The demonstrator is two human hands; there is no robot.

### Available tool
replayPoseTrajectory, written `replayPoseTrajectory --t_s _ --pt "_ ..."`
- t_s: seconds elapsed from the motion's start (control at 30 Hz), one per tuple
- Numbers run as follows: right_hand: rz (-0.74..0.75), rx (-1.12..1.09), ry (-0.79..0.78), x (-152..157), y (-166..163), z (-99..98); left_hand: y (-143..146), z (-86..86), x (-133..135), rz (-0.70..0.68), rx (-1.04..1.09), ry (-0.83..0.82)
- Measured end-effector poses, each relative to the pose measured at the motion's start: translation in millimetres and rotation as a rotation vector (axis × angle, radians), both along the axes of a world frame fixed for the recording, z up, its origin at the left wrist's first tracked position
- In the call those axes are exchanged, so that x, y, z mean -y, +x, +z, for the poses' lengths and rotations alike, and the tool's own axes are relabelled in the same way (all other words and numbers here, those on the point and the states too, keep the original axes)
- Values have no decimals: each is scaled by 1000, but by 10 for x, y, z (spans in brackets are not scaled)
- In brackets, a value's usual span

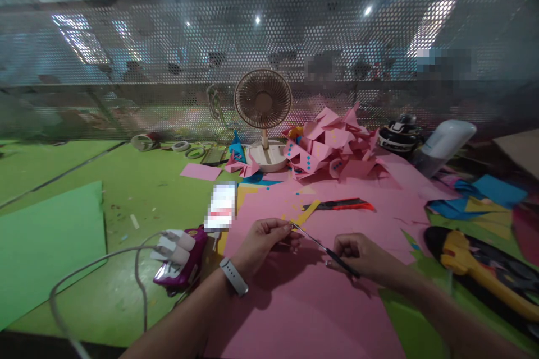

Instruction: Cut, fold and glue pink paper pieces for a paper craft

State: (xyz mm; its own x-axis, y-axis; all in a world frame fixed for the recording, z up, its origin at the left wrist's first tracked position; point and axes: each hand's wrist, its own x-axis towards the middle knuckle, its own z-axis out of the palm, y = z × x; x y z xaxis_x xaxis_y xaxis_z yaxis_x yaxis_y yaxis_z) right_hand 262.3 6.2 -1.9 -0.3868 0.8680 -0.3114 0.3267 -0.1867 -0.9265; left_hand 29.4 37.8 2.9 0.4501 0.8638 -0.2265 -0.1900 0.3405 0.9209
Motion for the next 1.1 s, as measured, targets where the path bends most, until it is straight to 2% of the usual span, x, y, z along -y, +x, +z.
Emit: replayPoseTrajectory --t_s 0.23,0.4,0.63,0.9,1.1 --pt "-73 -60 29 13 -30 67 -3 17 -4 28 -17 16" --pt "-58 -33 18 -16 -2 55 -6 11 -9 26 -10 16" --pt "-79 -63 -5 46 -30 175 -8 65 -10 43 13 15" --pt "23 -19 3 -1 -8 -2 4 46 -1 -2 36 33" --pt "8 -14 -16 19 -35 53 11 42 7 23 35 13"
